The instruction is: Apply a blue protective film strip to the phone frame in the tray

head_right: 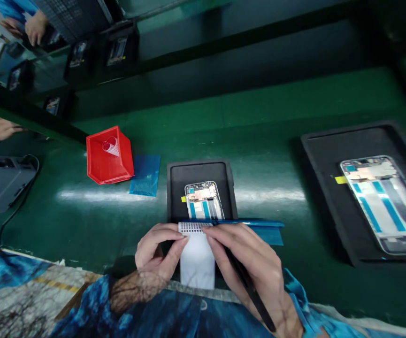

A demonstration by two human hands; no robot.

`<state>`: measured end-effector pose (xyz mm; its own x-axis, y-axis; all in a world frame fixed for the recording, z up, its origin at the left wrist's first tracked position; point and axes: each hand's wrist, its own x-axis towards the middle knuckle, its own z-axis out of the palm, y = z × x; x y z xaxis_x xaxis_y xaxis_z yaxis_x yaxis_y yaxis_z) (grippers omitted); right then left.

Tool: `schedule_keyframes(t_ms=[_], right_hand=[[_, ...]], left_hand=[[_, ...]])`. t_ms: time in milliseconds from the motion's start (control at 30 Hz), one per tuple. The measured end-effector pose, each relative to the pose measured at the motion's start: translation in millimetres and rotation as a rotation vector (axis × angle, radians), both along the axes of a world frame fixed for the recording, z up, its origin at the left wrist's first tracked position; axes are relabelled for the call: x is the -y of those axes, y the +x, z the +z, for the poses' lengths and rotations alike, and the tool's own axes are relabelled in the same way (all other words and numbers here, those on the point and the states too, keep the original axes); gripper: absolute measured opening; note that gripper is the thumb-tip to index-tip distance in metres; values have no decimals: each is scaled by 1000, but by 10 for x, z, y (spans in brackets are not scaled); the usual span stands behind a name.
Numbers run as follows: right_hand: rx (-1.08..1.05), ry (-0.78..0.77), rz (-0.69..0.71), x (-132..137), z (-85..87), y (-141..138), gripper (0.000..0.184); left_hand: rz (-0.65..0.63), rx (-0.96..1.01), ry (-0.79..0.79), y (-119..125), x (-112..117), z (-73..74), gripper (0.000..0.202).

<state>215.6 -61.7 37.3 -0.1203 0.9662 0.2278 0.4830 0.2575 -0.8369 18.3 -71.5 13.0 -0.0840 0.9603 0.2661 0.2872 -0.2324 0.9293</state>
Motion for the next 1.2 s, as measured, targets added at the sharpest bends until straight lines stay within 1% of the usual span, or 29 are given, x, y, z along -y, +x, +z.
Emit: schedule_keyframes(t_ms=[67, 167, 200, 300, 333, 433, 500, 600, 700, 800, 867, 933, 1000, 1067, 1200], right_hand=[[7, 4, 42, -17, -16, -3, 28], [21, 53, 84, -24, -33, -2, 30], [27, 70, 93, -22, -31, 2, 29], [45, 77, 102, -16, 15, 23, 26], [55, 69, 113, -19, 40, 32, 23], [91, 64, 151, -54, 111, 60, 19], [94, 76, 158, -88, 136, 74, 19], [76, 82, 161, -123, 136, 79, 19], [84, 82, 163, -114, 111, 68, 20], [73, 46, 158, -62, 66, 71, 17], [49, 22, 167, -21, 25, 91, 16], [40, 16, 194, 7, -14, 120, 16], [44, 19, 222, 15, -36, 147, 17], [71, 34, 235, 0, -31, 160, 17], [150, 103, 282, -68, 45, 141, 15]], left_hand=[[-36, 34, -56, -3, -30, 44, 26], [-80, 108, -199, -7, -81, 114, 15], [-85, 137, -247, -8, -92, 129, 16], [-96, 215, -357, -10, -104, 154, 39], [-103, 231, -379, -9, -102, 159, 45], [-135, 238, -398, -7, -95, 185, 49], [-156, 203, -378, -10, -92, 206, 45], [-162, 90, -299, -40, -87, 230, 32], [-132, -77, -154, -109, -84, 249, 21], [-108, -251, 26, -190, -99, 252, 24], [-172, -319, 158, -231, -114, 230, 26], [-269, -331, 247, -260, -123, 192, 26], [-338, -324, 263, -282, -118, 158, 26], [-364, -314, 227, -302, -104, 139, 28], [-431, -272, 160, -331, -58, 137, 39]])
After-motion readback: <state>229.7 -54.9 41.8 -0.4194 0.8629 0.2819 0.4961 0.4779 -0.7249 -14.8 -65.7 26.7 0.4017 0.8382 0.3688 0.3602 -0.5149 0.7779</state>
